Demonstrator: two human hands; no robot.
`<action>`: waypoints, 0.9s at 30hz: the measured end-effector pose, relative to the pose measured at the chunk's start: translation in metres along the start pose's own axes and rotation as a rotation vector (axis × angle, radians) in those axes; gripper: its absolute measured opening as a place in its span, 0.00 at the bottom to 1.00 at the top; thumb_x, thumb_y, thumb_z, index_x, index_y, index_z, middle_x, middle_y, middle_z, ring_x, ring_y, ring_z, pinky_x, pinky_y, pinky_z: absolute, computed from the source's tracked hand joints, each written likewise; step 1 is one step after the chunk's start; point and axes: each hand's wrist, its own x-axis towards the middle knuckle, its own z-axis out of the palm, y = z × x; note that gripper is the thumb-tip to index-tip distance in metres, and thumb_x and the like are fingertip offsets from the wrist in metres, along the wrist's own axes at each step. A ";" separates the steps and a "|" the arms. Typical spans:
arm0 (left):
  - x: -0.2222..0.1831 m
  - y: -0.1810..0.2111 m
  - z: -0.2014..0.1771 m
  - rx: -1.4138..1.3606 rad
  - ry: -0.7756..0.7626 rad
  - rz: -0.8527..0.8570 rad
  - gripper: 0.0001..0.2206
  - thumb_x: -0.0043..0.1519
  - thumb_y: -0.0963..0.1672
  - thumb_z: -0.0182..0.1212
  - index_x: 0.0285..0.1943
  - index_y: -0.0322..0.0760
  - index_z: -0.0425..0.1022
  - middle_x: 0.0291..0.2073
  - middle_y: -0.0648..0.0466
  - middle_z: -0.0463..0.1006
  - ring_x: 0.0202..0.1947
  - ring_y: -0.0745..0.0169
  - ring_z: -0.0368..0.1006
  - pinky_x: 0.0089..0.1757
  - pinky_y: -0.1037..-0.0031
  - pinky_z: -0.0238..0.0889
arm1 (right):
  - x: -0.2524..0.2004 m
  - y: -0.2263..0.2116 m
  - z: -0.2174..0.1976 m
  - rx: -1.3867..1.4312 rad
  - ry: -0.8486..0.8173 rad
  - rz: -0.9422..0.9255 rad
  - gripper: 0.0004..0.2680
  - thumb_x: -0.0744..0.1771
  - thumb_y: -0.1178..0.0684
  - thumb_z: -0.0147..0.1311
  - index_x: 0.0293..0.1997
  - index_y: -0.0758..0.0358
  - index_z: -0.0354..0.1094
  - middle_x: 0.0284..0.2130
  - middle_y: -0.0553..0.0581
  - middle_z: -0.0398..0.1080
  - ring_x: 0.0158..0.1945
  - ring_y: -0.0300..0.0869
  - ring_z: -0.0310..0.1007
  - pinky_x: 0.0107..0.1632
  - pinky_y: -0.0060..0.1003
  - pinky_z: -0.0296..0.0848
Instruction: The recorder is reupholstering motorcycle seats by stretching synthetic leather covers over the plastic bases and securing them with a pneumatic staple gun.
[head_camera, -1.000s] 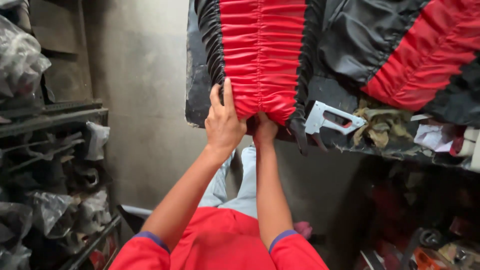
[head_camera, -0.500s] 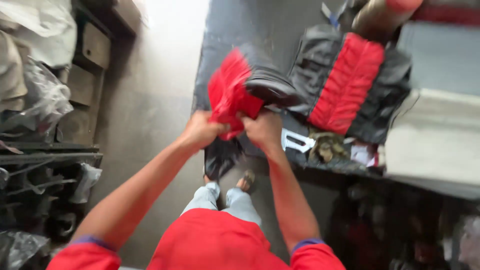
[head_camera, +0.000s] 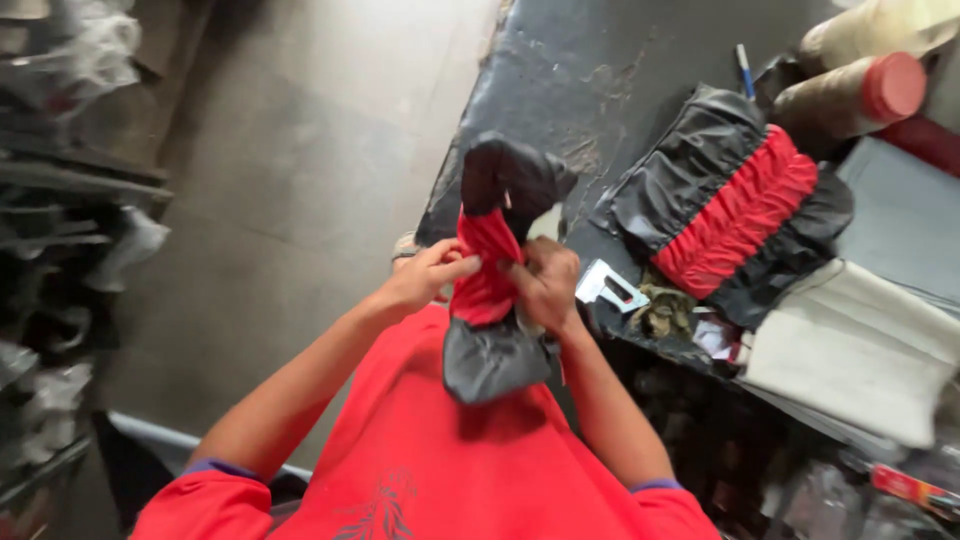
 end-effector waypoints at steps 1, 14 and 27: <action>0.010 0.003 -0.003 -0.017 -0.021 -0.009 0.22 0.65 0.51 0.63 0.63 0.34 0.74 0.48 0.50 0.76 0.48 0.64 0.71 0.46 0.62 0.69 | 0.001 0.002 0.000 -0.018 -0.012 0.018 0.10 0.60 0.49 0.64 0.25 0.66 0.69 0.21 0.61 0.65 0.24 0.52 0.66 0.30 0.45 0.61; -0.002 0.043 0.028 -0.226 -0.069 0.365 0.31 0.52 0.40 0.67 0.68 0.34 0.66 0.52 0.52 0.79 0.54 0.65 0.75 0.56 0.70 0.68 | 0.007 -0.010 -0.009 0.165 0.151 0.116 0.13 0.59 0.60 0.66 0.20 0.65 0.56 0.18 0.56 0.57 0.23 0.44 0.57 0.29 0.40 0.52; -0.004 0.054 0.072 -0.006 0.095 0.356 0.27 0.49 0.43 0.68 0.61 0.33 0.72 0.48 0.52 0.82 0.49 0.64 0.79 0.53 0.70 0.70 | -0.153 0.260 -0.055 -0.442 0.031 0.288 0.29 0.59 0.40 0.72 0.56 0.74 0.65 0.48 0.71 0.70 0.50 0.60 0.69 0.52 0.51 0.69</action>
